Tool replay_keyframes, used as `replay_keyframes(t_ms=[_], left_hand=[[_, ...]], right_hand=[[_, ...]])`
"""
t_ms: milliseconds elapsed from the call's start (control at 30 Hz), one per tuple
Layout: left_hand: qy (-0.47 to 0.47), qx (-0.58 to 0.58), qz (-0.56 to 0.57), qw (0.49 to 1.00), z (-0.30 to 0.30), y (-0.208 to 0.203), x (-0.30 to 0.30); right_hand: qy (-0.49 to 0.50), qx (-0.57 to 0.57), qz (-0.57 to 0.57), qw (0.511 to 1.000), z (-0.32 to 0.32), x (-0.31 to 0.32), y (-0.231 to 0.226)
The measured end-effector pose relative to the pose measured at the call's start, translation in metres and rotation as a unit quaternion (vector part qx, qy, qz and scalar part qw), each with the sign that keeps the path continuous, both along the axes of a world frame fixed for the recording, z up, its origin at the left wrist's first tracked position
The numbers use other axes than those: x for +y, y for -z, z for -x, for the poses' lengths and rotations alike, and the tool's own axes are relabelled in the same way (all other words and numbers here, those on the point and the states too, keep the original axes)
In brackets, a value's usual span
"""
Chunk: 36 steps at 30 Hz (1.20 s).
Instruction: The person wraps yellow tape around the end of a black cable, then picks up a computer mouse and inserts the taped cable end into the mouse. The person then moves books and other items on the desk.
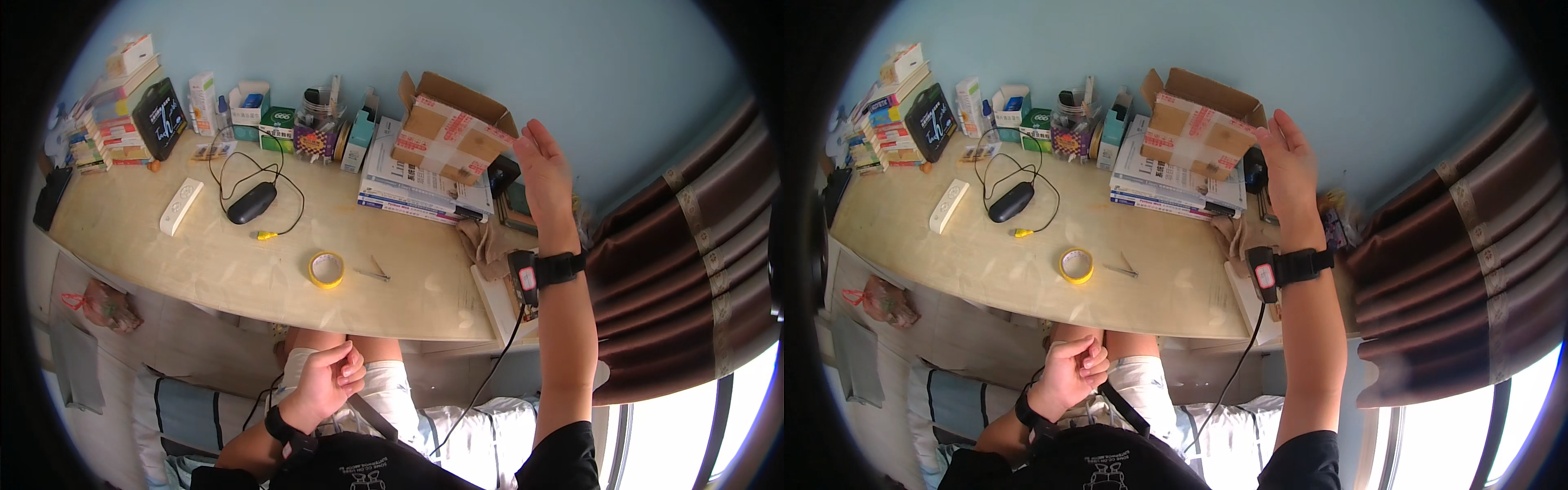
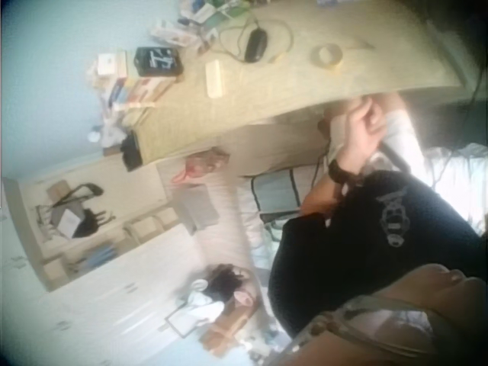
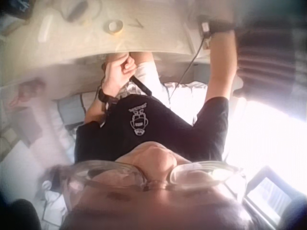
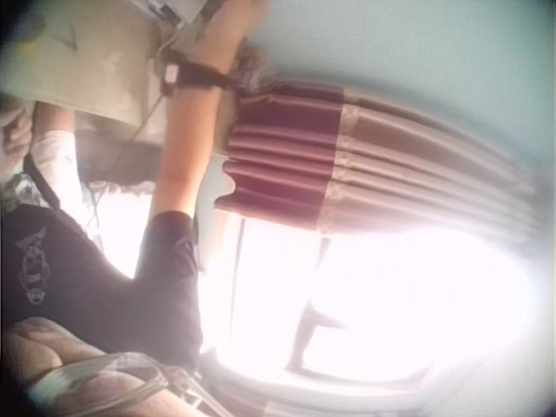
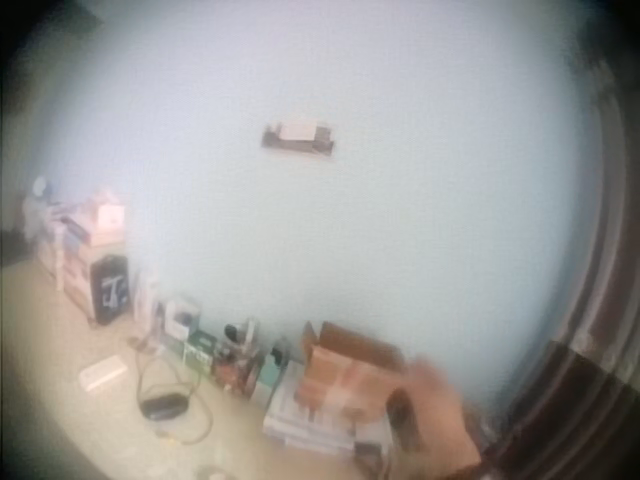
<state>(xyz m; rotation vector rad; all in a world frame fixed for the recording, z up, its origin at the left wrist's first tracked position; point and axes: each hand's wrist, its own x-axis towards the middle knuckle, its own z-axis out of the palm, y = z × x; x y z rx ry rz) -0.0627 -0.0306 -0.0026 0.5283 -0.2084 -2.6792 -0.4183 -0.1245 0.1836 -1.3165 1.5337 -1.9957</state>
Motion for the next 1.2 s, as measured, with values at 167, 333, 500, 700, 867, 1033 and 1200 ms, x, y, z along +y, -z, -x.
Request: replay_keyframes(t_ms=[167, 333, 500, 700, 867, 1033, 1200], left_hand=[[0.014, -0.016, -0.005, 1.0, 0.004, 0.001, 0.006], [0.037, -0.007, 0.046, 0.998, -0.009, 0.002, 0.004], [0.02, -0.159, 0.237, 0.958, -0.053, -0.014, -0.006], [0.09, -0.333, 0.403, 0.848, -0.085, -0.027, -0.015], [0.102, -0.389, 0.414, 0.817, -0.099, -0.047, -0.014], [0.037, -0.428, 0.445, 0.786, -0.104, -0.086, -0.025], [-0.007, -0.394, 0.499, 0.772, -0.067, -0.119, -0.06]], right_hand=[[-0.026, 0.073, -0.078, 0.994, 0.003, 0.027, 0.046], [-0.1, 0.082, -0.322, 0.938, -0.018, 0.083, 0.096], [-0.155, 0.211, -0.405, 0.876, -0.006, 0.133, 0.052], [-0.196, 0.25, -0.527, 0.788, 0.02, 0.149, -0.065], [-0.165, 0.284, -0.557, 0.763, 0.056, 0.136, -0.141], [-0.161, 0.312, -0.42, 0.837, 0.081, 0.094, -0.212], [-0.231, 0.403, -0.327, 0.823, 0.055, 0.058, -0.181]])
